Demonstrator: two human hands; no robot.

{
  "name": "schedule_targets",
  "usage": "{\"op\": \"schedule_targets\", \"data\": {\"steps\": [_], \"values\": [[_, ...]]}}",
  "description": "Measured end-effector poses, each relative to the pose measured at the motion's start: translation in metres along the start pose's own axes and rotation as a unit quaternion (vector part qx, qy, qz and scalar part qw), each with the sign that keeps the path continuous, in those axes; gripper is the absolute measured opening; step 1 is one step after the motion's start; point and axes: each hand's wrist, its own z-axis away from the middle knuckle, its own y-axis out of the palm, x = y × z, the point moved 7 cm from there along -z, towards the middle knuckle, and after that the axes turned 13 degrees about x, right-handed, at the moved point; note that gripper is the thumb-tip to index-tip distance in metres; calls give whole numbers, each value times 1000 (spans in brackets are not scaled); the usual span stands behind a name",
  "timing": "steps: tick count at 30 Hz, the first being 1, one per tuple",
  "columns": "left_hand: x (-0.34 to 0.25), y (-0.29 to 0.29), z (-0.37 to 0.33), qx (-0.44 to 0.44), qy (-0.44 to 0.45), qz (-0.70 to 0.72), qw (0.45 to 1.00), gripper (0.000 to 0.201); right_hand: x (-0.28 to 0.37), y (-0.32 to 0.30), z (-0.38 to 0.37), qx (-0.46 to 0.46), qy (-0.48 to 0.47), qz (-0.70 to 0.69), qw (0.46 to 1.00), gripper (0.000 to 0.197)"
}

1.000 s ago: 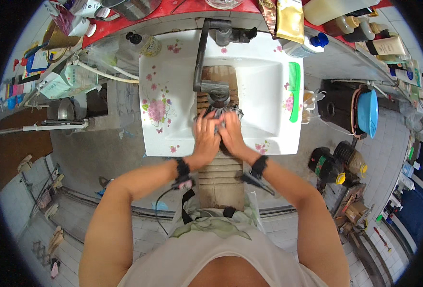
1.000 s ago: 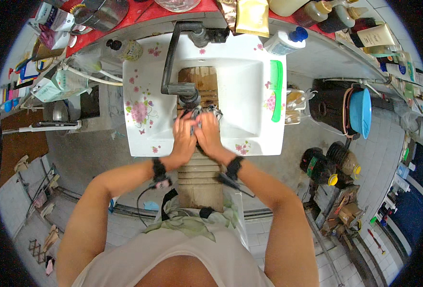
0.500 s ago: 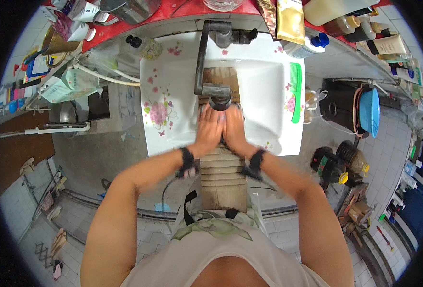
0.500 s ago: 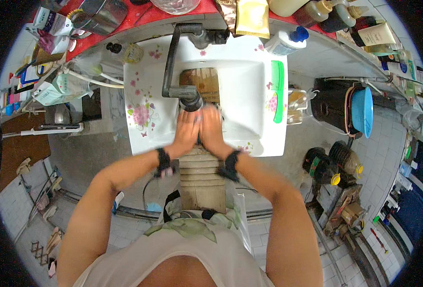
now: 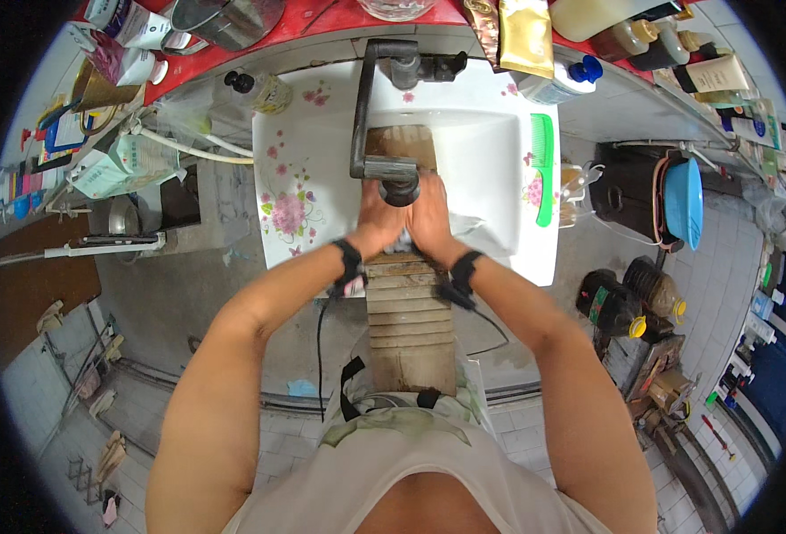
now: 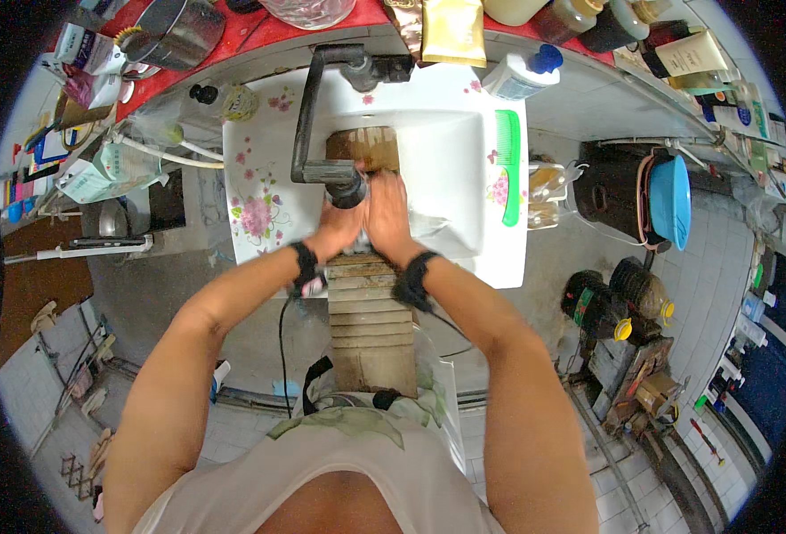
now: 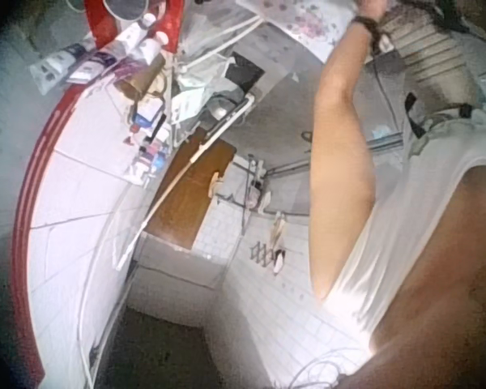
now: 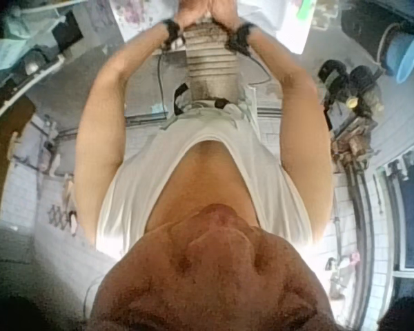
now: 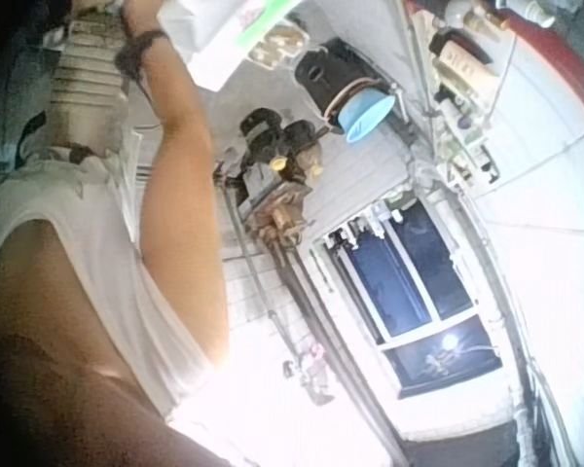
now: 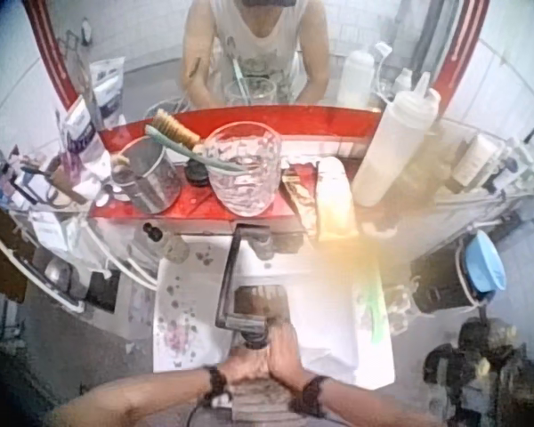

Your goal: The person washes a cloth by hand using a washboard in a sink, applying water and rubbing the fabric against the board.

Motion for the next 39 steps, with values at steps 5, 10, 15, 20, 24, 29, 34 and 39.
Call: {"op": "schedule_targets", "data": {"steps": [5, 10, 15, 20, 24, 29, 34, 39], "values": [[-8, 4, 3, 2, -18, 8, 1000, 54, -34, 6, 16, 97, 61, -6, 993, 29], [-37, 16, 89, -71, 79, -28, 994, 49, 24, -6, 74, 77, 9, -18, 997, 35], [31, 1, -25, -93, 13, -69, 993, 55, -40, 13, -38, 136, 115, 43, 983, 48], [37, 8, -5, -29, 26, -64, 997, 48, -38, -5, 24, 90, 109, -7, 990, 80], [24, 8, 57, -64, -33, -14, 997, 42, 6, -29, 52, 164, 114, -32, 979, 84], [-39, -25, 43, -52, -40, 418, 906, 40, 11, -75, 32, 31, 145, -180, 972, 69], [11, -31, 63, -23, -84, 199, 976, 53, 80, -102, -11, 88, -2, -106, 990, 96], [27, -29, 54, -59, -96, -7, 994, 57, 7, -23, 22, 207, -4, -92, 974, 99]]}}
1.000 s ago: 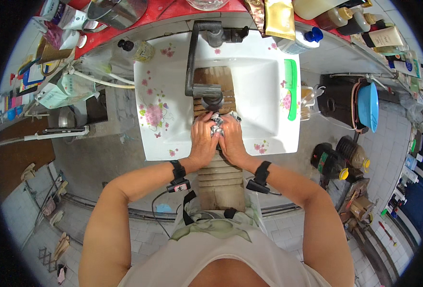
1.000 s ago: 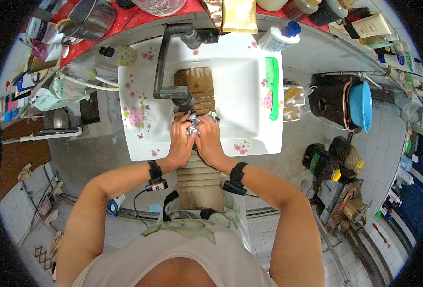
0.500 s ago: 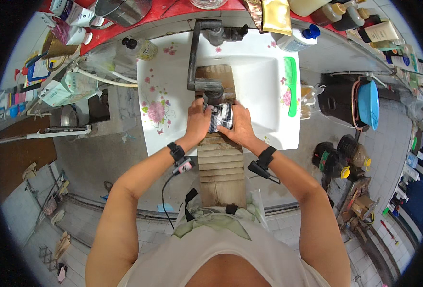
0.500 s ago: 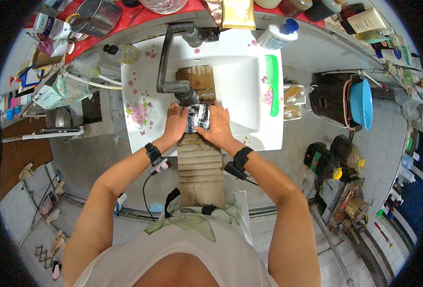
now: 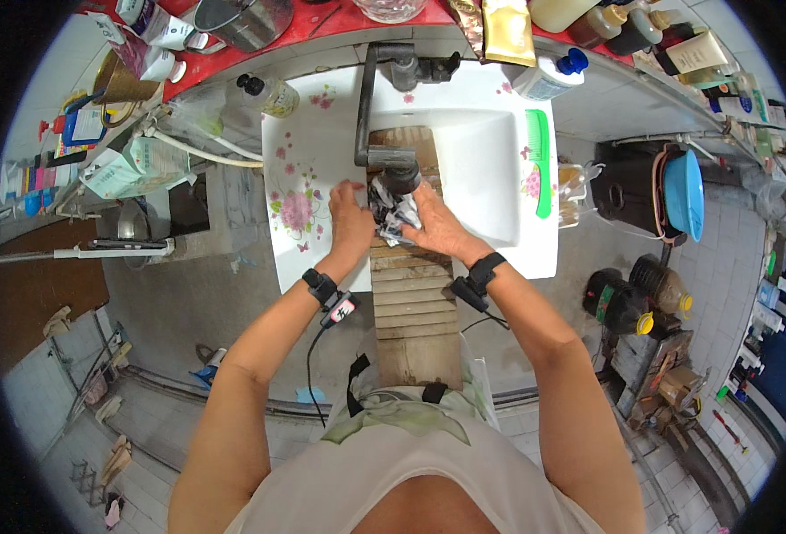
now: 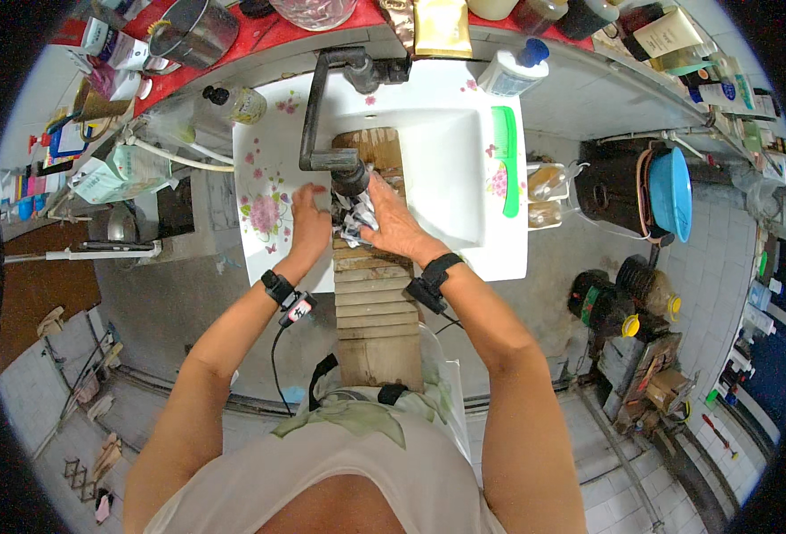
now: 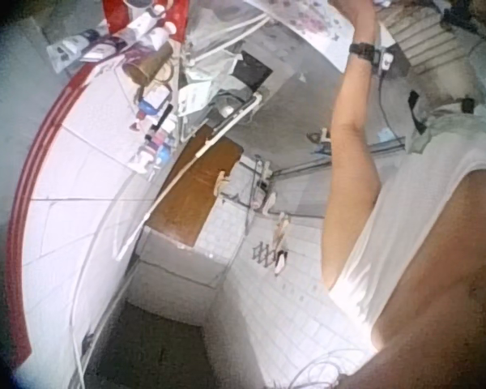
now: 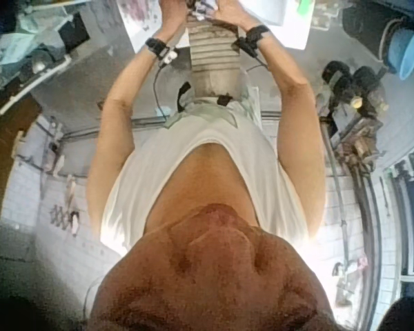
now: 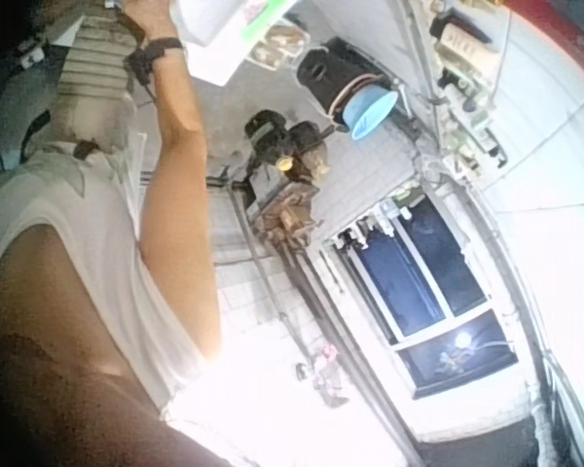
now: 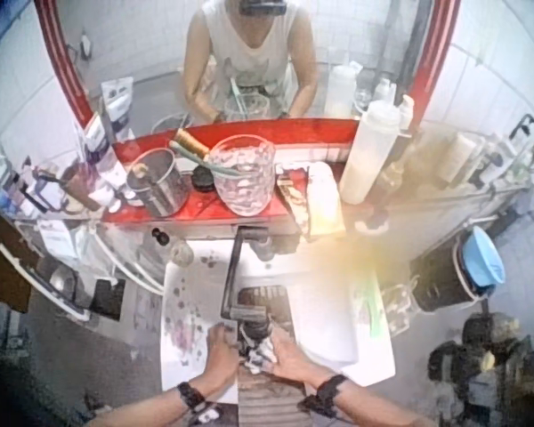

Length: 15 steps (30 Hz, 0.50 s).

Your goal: The person washes a cloth by hand using a washboard in a sink, applying water and rubbing the fabric against the board.

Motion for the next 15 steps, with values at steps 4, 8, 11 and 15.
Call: {"op": "schedule_targets", "data": {"steps": [4, 8, 11, 15], "values": [[-12, -21, -25, -97, 41, -12, 994, 54, 27, 1, -23, 81, 41, 139, 986, 93], [-10, 24, -19, 150, 83, 22, 985, 46, 36, 9, -2, -30, 64, -81, 994, 76], [-39, 40, 37, 73, 112, 66, 989, 46, 29, 43, 48, -106, 54, 51, 992, 77], [-23, 30, 48, -12, 126, 7, 992, 49, 33, 58, 21, -51, 87, 123, 987, 79]]}}
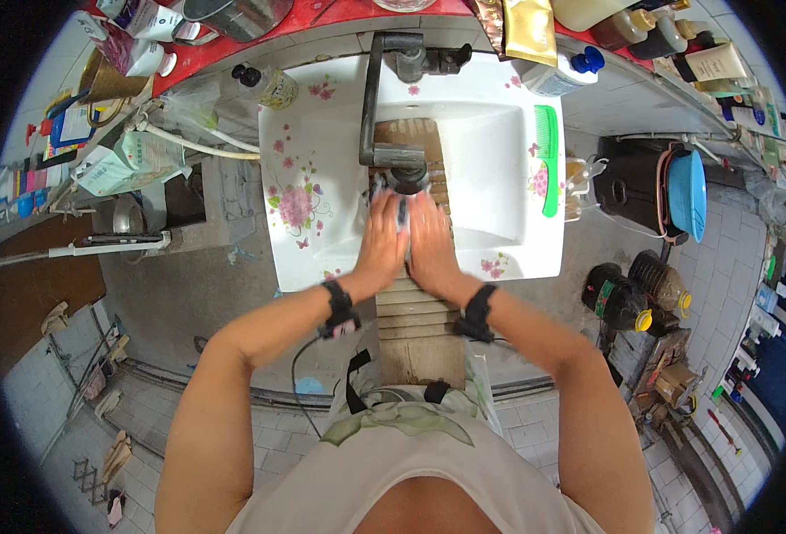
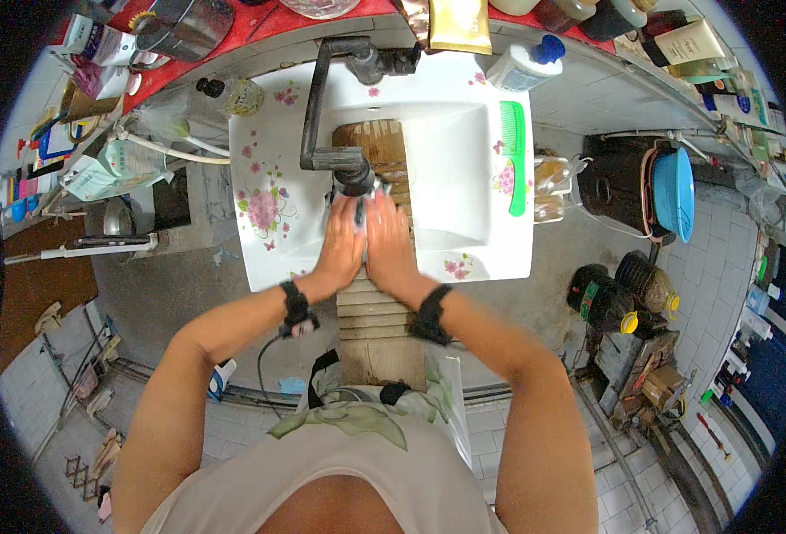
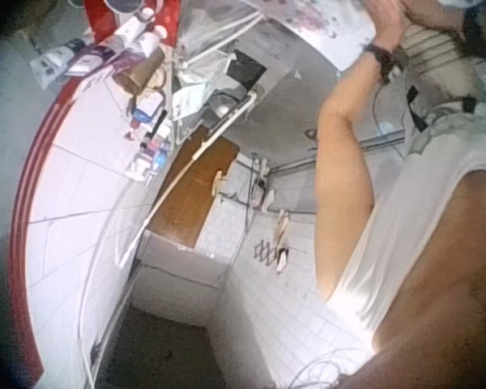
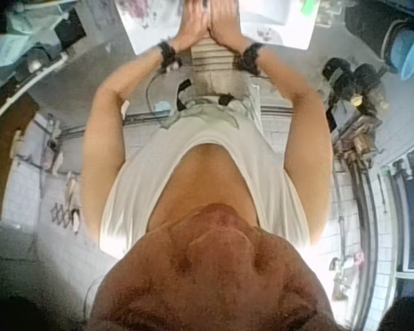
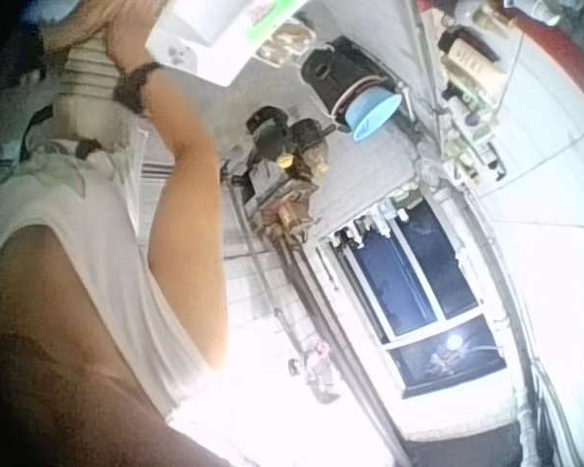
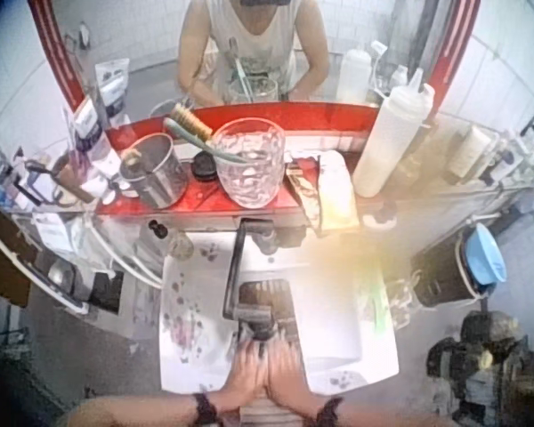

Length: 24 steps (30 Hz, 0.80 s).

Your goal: The person washes a cloth by hand using a washboard in a sink, applying water and rubbing the fabric against the board.

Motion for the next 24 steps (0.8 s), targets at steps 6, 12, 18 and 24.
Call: {"op": "schedule_targets", "data": {"steps": [6, 12, 18, 24], "values": [[14, -3, -130, 121, -57, -13, 991, 72, -82, -30, -93, 29, 20, 0, 999, 79], [-10, 13, -8, 57, 58, 68, 994, 58, -21, -28, 13, 49, -88, -54, 993, 68], [41, 2, -114, 94, 16, -58, 994, 47, -54, -24, -94, 51, -35, -37, 997, 65], [28, 19, -37, 45, -12, 7, 999, 48, -34, -19, -11, 75, -92, -108, 987, 69]]}}
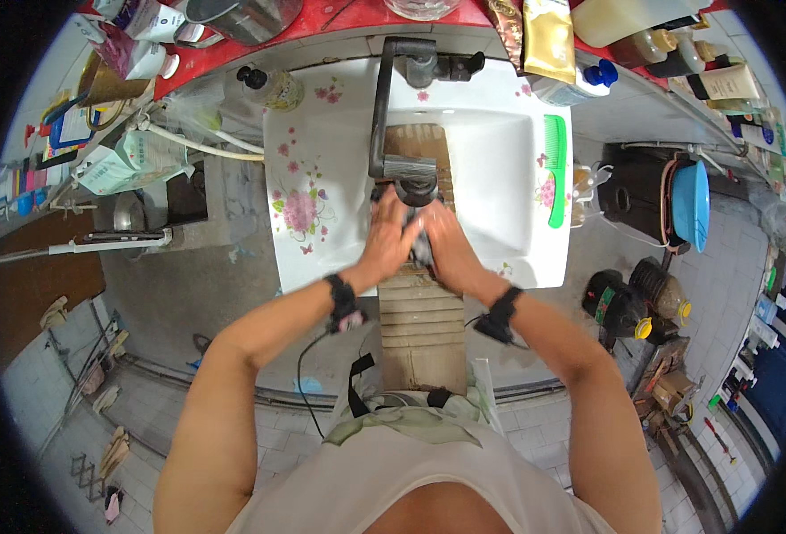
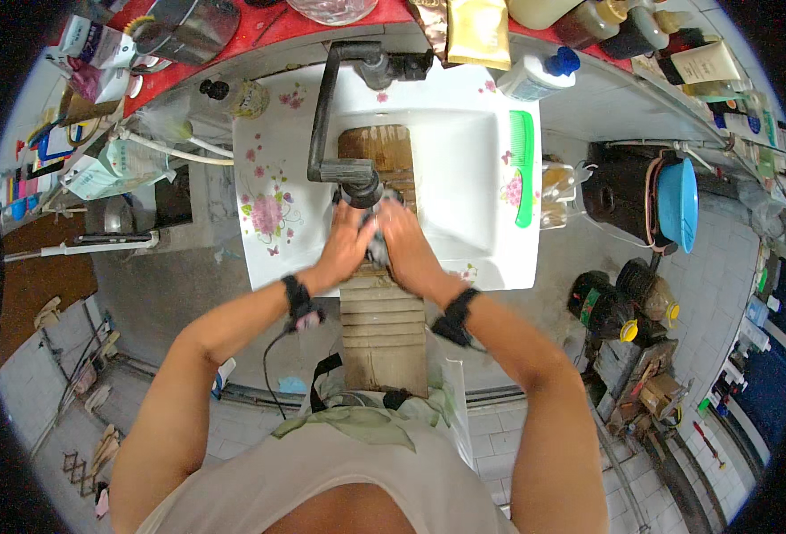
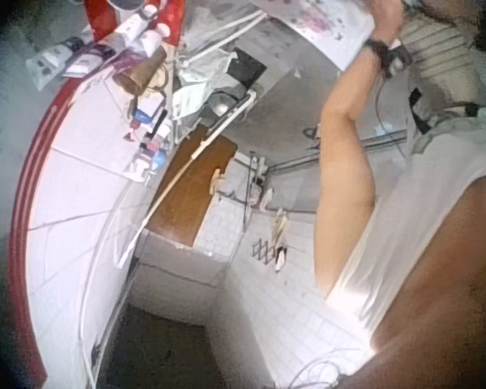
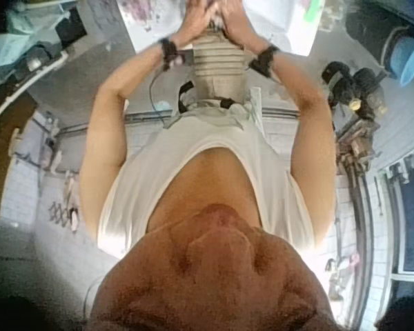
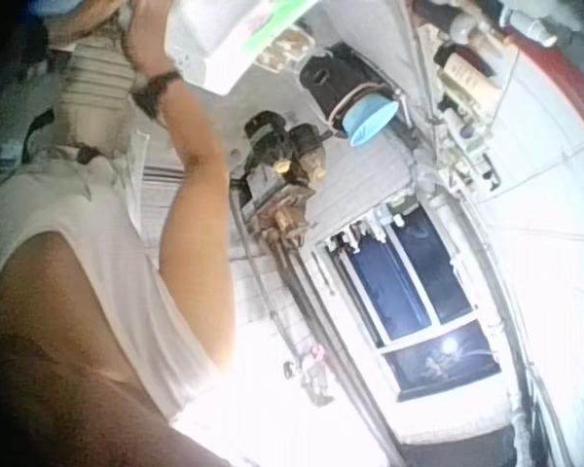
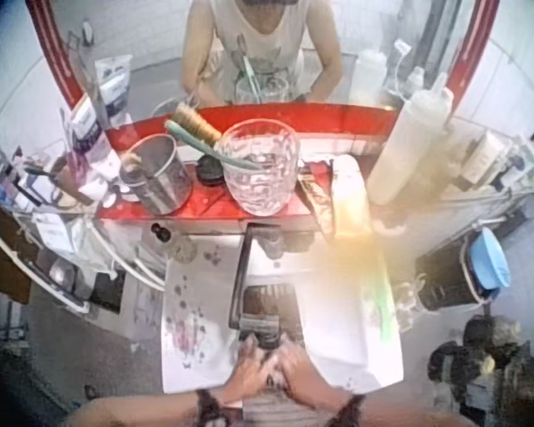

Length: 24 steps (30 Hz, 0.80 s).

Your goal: The person washes a cloth by hand using a washboard in a sink, applying water and rubbing the fabric against the board.

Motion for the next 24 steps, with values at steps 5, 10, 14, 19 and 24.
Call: {"op": "schedule_targets", "data": {"steps": [5, 10, 14, 19, 24], "values": [[3, -14, -33, 4, 54, 1, 999, 51, -19, -4, -20, 18, 13, 120, 993, 70], [37, -33, -64, -34, -14, 91, 995, 53, -18, -21, -64, -37, 27, 45, 998, 62], [-26, 8, 17, 69, 23, 25, 997, 52, 4, 5, 33, -1, -1, 42, 999, 68], [14, -1, -28, 44, 29, -22, 998, 52, -23, -2, -21, -2, -13, 69, 998, 77], [29, -4, -59, 68, -42, 58, 995, 50, -43, -23, -52, -44, 71, 72, 994, 76]]}}
